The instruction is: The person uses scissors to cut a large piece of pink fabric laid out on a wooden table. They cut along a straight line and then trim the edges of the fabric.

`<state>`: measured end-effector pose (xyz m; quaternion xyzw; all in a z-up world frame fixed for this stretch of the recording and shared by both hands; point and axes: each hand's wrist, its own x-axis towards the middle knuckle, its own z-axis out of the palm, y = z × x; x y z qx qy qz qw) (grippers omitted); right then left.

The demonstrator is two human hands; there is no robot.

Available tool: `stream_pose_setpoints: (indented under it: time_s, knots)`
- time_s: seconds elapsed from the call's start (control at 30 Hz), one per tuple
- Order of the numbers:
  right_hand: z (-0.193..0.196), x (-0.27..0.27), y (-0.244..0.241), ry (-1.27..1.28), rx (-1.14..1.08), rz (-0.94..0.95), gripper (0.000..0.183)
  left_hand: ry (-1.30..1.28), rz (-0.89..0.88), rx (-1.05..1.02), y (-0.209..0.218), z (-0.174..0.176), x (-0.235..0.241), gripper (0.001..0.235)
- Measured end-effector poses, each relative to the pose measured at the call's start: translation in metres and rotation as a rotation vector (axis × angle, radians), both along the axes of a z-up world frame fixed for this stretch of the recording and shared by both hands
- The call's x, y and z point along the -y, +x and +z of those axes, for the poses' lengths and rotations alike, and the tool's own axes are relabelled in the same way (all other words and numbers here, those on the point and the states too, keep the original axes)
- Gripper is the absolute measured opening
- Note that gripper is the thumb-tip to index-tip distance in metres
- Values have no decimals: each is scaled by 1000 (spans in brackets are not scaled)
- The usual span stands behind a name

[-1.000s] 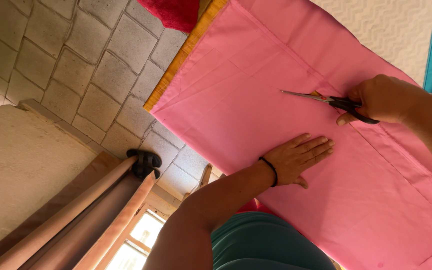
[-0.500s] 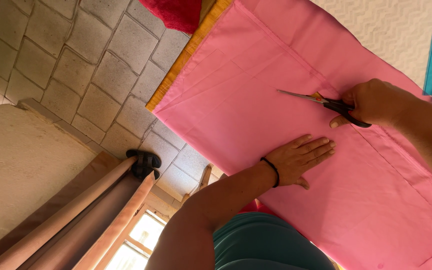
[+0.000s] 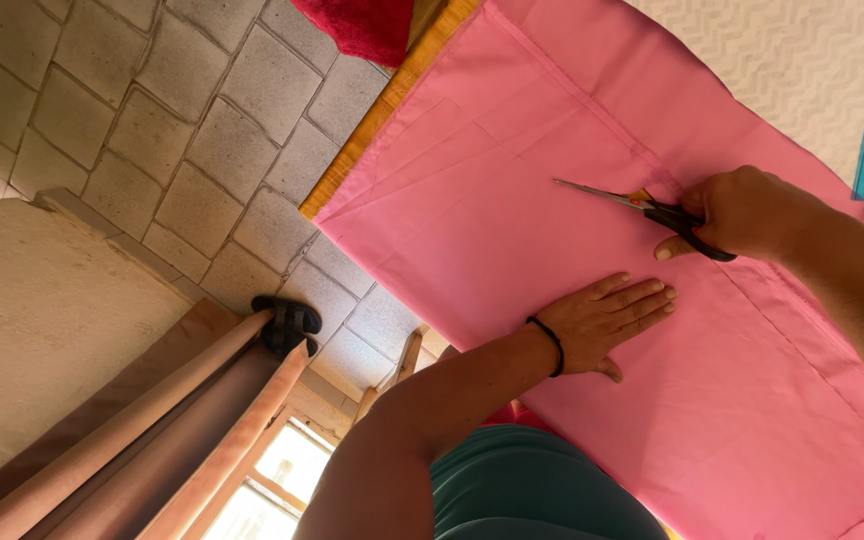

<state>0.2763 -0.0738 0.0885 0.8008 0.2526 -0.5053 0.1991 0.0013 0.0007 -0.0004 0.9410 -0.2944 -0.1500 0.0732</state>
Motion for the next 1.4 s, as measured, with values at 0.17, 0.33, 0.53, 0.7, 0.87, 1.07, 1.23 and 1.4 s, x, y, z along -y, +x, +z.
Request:
stream_pose_setpoints:
  time_s: [0.17,0.33,0.53,0.7,0.87,1.07,1.23,1.4]
  knots:
    - [-5,2,0,36,7,23,71,-1,-3,-20,0,-3,2,140]
    - [-17,8,2,35,10,93,74,-2,1,9,-2,0,0,141]
    - [3,-13,-9,8,-12,18,72,-4,11,22,-2,-3,1,145]
    - [-3,-15,-10,11,-6,74,76,-2,8,21,-2,-5,2,142]
    - [-9,-10,-9,26,5,36,72,-3,-4,20,-1,-4,1,140]
    - [-3,-21,-17,25,-27,72,77,-9,-8,-21,0,-2,1,137]
    - [4,-32,-21,25,-40,-31,72,-13,4,-14,-1,-4,1,139]
    - [-22,-10,-16,165,-59,-85,78,-20,15,11,-3,-6,3,142]
